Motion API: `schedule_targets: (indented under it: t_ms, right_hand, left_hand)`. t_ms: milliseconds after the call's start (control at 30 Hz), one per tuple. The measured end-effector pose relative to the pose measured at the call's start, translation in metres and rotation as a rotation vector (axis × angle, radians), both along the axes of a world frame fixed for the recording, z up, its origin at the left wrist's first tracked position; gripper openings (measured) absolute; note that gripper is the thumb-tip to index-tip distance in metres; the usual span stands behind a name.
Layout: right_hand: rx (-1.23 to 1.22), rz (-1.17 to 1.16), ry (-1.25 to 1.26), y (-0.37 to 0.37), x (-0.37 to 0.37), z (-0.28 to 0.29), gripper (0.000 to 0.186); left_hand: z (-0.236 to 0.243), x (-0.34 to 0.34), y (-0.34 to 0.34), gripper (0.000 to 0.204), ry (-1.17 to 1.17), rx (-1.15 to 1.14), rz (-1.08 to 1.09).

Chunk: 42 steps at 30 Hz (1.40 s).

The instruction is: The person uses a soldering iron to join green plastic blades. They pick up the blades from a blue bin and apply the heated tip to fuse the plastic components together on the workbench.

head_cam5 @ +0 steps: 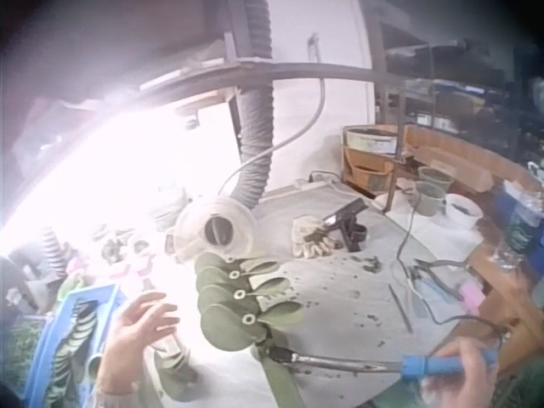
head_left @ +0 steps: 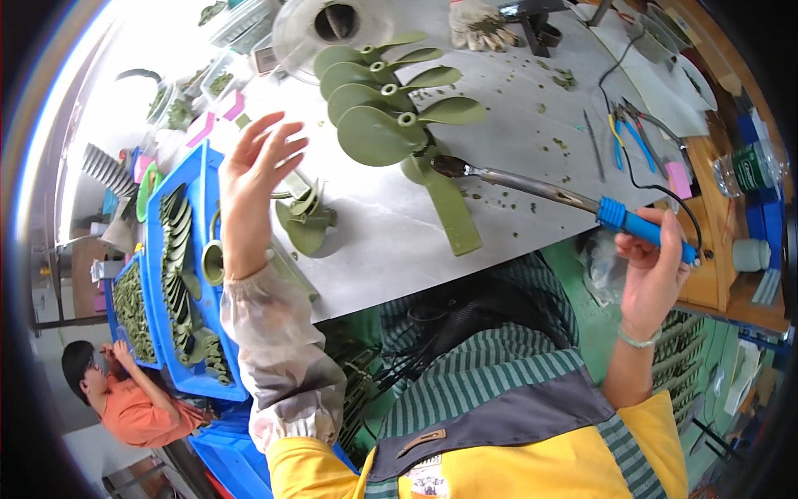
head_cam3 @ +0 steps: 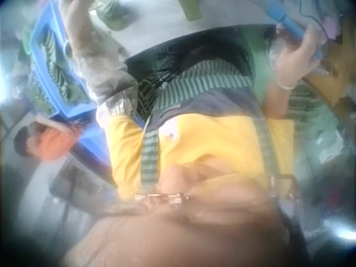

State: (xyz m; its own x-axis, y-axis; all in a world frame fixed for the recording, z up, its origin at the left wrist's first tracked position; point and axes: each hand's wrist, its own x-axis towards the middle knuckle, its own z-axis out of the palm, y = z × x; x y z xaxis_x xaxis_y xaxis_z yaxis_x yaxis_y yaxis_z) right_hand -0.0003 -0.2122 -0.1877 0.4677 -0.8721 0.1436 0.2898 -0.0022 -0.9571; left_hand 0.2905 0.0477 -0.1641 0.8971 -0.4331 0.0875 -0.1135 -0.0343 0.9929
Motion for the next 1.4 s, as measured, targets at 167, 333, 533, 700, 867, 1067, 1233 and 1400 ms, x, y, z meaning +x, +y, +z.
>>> schedule_targets:
  t_ms: [167, 333, 533, 700, 867, 1067, 1233, 1400]
  right_hand:
    - [-0.004, -0.024, 0.027, 0.0, 0.001, 0.0, 0.031]
    - [-0.018, 0.009, 0.008, 0.001, 0.003, 0.002, 0.031]
    - [-0.024, 0.007, 0.012, 0.002, -0.002, 0.005, 0.032]
    - [-0.027, -0.009, 0.022, 0.003, -0.006, 0.008, 0.032]
    - [-0.046, -0.01, 0.018, -0.001, -0.009, 0.008, 0.032]
    - [-0.011, 0.021, 0.008, -0.003, -0.011, 0.009, 0.032]
    - [0.011, 0.037, 0.016, -0.001, -0.011, 0.012, 0.032]
    - [-0.012, 0.07, 0.011, 0.001, -0.015, 0.01, 0.032]
  left_hand:
    - [-0.004, -0.004, 0.078, 0.021, -0.304, 0.516, 0.099]
    - [-0.05, -0.016, 0.082, 0.033, -0.977, 1.166, 0.172]
    - [-0.075, 0.003, 0.08, 0.033, -1.064, 1.315, 0.012]
    - [-0.049, 0.006, 0.089, 0.013, -0.923, 1.128, -0.1]
    - [-0.014, -0.001, 0.091, 0.017, -0.738, 0.881, -0.084]
    - [0.008, -0.023, 0.11, 0.028, -0.262, 0.416, 0.261]
    - [0.022, -0.059, 0.1, 0.033, -0.23, 0.353, 0.157]
    - [-0.001, -0.078, 0.053, 0.029, -0.057, 0.133, -0.077]
